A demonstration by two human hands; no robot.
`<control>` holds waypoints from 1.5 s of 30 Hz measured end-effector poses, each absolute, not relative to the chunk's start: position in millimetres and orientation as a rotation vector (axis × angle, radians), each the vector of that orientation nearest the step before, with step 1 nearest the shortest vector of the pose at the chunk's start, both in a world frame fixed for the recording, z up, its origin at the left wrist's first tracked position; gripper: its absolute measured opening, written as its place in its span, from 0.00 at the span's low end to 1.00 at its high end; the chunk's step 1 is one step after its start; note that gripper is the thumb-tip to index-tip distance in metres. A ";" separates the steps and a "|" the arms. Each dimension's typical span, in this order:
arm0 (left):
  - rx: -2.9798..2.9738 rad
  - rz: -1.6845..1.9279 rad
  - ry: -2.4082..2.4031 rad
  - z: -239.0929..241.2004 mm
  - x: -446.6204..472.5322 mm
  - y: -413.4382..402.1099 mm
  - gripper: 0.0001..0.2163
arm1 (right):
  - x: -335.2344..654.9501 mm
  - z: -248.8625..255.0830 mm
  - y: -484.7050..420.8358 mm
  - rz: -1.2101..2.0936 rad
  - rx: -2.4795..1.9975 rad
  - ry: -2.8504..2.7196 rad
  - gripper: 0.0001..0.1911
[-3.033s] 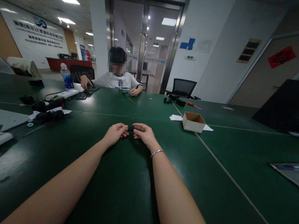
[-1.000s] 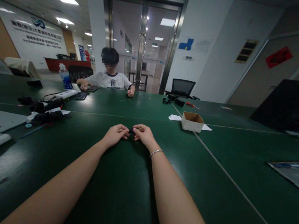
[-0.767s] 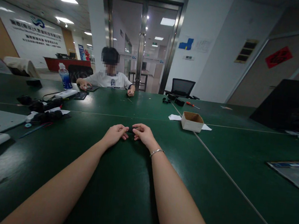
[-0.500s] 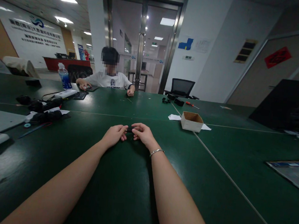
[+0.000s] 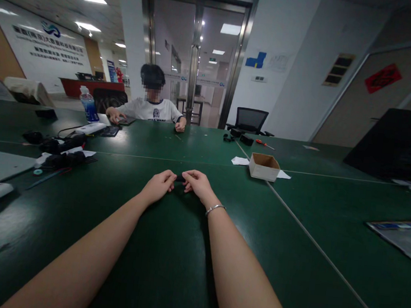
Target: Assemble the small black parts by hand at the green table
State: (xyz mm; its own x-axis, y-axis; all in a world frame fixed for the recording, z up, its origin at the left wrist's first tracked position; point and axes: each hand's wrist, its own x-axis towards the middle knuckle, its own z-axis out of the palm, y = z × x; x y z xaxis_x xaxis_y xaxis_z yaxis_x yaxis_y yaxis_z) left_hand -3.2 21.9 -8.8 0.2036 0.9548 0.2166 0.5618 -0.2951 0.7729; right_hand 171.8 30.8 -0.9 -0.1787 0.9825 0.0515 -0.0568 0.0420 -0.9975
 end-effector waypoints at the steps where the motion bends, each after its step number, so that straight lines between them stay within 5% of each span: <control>1: 1.942 0.956 1.389 -10.3 -3.5 22.8 0.14 | 171.2 -0.5 30.6 1.325 -1.055 -1.321 0.08; 19: 1.832 1.223 1.222 -6.3 -3.4 22.5 0.07 | 172.2 -2.7 34.1 1.347 -1.055 -1.333 0.10; 45: 1.832 1.064 1.376 -7.8 -6.7 23.8 0.17 | 174.5 -5.6 34.9 1.311 -0.971 -1.350 0.11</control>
State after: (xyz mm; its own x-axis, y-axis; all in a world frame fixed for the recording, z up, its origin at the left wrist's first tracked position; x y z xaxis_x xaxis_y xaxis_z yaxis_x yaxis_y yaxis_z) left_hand -6.7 23.8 -7.8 0.1388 0.9607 0.2402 0.4744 -0.2774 0.8355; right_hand 174.5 34.9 -5.6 -0.2005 0.9732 0.1130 -0.0846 0.0978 -0.9916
